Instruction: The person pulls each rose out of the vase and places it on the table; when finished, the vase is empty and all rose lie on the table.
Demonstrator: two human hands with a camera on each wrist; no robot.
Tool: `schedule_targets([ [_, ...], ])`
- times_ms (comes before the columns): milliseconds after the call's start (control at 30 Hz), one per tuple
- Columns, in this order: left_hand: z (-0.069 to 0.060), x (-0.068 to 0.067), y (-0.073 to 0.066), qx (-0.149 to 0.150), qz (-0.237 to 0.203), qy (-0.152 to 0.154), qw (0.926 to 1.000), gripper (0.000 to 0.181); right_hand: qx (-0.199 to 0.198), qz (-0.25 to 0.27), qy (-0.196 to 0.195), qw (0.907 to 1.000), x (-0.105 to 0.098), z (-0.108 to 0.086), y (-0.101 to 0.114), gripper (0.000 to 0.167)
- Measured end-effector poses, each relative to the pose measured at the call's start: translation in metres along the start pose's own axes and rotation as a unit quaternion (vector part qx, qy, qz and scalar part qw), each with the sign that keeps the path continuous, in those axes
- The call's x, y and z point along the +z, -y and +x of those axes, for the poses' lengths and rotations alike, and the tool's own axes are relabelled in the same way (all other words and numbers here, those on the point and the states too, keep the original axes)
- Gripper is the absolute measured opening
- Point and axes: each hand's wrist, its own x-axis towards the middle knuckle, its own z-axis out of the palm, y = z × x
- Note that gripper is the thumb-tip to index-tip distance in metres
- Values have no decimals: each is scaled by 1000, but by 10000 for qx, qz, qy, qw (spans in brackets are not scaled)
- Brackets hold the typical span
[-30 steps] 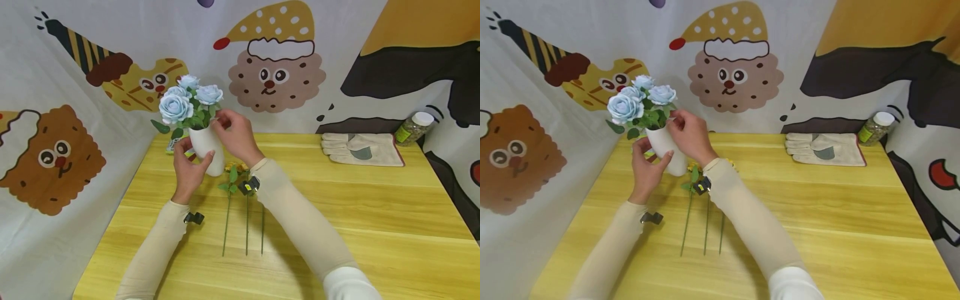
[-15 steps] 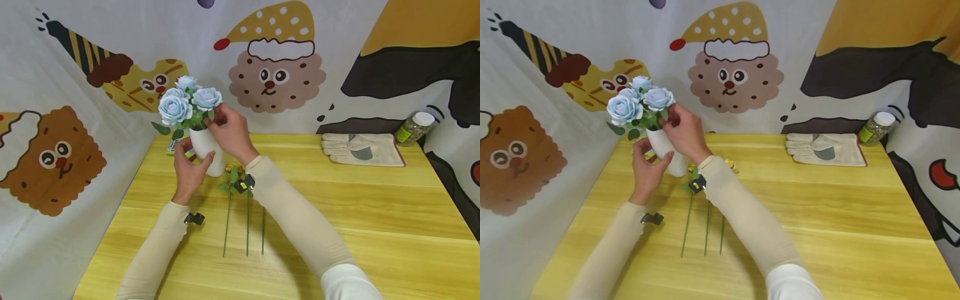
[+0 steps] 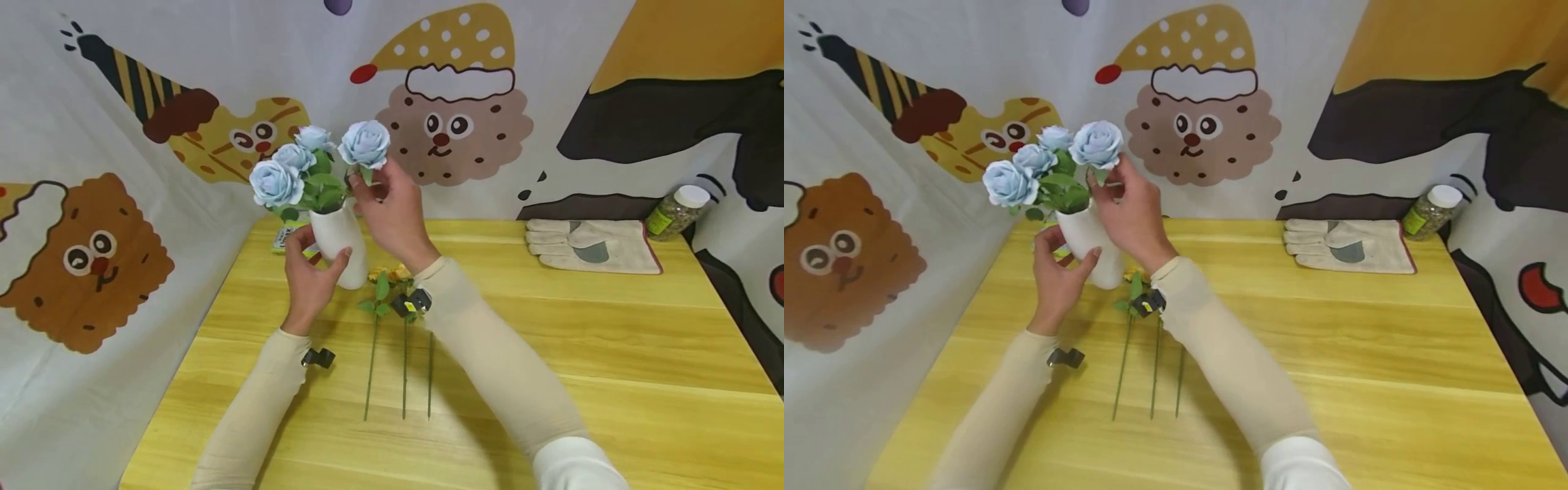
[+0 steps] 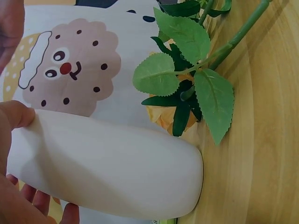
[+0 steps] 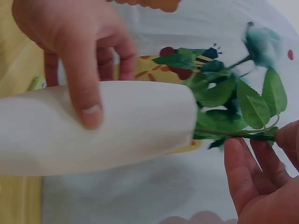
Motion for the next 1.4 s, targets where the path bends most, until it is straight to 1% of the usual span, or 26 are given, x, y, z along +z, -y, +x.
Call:
schedule_targets([
  [167,0,-1,2,0,39,-82,10000,70,-399,478,-380,9973,-9,1,9,27],
  [267,0,-1,5,5,33,-86,10000,69,-752,698,-722,9921,-17,-1,11,25],
  [433,4,-1,25,35,29,-75,10000,70,-1268,1024,-1352,9773,-30,-9,7,23],
  [500,5,-2,32,50,59,-79,9999,72,-1383,1163,-1560,9711,-35,-13,5,21],
  [567,6,-2,36,73,49,-69,9999,73,-1450,1291,-1716,9658,-40,-18,3,19],
  [633,5,-3,37,92,4,-39,10000,73,-1459,1472,-1839,9608,-46,-22,1,19],
  [767,6,-3,38,156,-74,128,9998,71,-1574,1779,-2024,9501,-59,-30,-3,20],
  [867,7,-3,38,227,-73,232,9994,71,-1723,1861,-2130,9436,-70,-34,-4,22],
  [933,7,-2,38,278,-55,261,9993,72,-1753,1901,-2160,9415,-77,-36,-3,23],
  [1033,7,-2,39,303,-32,279,9991,72,-1699,1925,-2172,9418,-85,-39,-3,25],
  [1200,7,-3,42,251,-57,206,9995,72,-1367,2193,-2152,9418,-98,-44,-4,24],
  [1333,8,-4,44,210,-141,139,9996,72,-1102,2611,-2068,9364,-107,-46,-7,23],
  [1400,9,-3,44,192,-191,127,9996,72,-999,2562,-1967,9411,-112,-49,-11,23],
])
